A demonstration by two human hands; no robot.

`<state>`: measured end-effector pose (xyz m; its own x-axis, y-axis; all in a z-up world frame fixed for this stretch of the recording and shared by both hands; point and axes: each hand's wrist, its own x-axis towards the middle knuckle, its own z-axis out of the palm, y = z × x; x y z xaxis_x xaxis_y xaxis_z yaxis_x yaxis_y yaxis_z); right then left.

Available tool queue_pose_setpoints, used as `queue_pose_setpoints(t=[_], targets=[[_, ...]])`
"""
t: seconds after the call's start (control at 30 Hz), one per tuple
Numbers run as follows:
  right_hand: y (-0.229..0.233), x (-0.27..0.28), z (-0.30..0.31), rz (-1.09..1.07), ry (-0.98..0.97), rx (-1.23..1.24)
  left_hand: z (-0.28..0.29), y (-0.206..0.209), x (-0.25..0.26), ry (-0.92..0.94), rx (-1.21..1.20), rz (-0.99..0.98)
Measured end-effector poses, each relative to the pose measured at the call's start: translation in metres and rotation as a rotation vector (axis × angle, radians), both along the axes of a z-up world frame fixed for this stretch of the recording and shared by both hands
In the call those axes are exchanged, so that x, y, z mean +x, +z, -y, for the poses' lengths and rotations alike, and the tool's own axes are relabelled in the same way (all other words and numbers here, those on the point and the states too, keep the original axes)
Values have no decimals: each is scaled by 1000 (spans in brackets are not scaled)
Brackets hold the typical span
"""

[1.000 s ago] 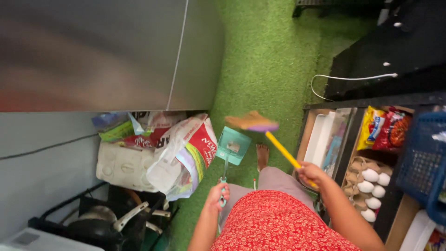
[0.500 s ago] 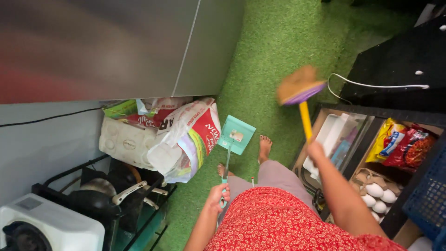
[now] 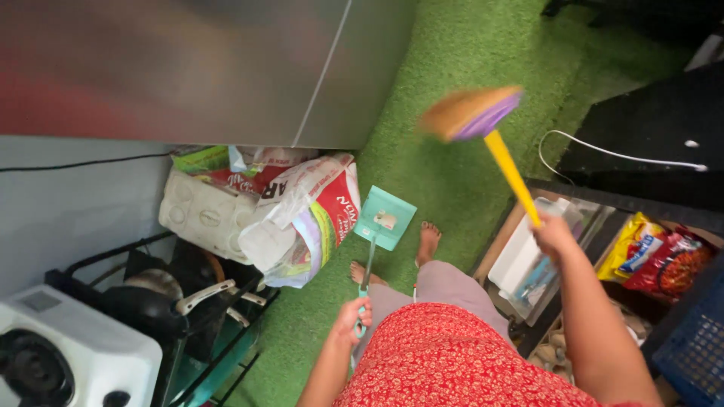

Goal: Sweeping debris into a dustpan on a balcony with artificial grass.

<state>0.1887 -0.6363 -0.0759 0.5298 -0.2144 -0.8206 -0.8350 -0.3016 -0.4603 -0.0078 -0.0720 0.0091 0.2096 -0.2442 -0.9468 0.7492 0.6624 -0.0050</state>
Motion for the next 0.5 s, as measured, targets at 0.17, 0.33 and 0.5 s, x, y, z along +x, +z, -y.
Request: queue_pose_setpoints(t=[0.17, 0.33, 0.5], targets=[[-86, 96, -38, 265, 136, -332, 3, 8, -29, 130, -4, -13], [-156, 107, -130, 54, 163, -288, 3, 1, -44, 253, -7, -50], [-184, 1, -195, 148, 637, -364, 1, -6, -51, 302, 31, -53]])
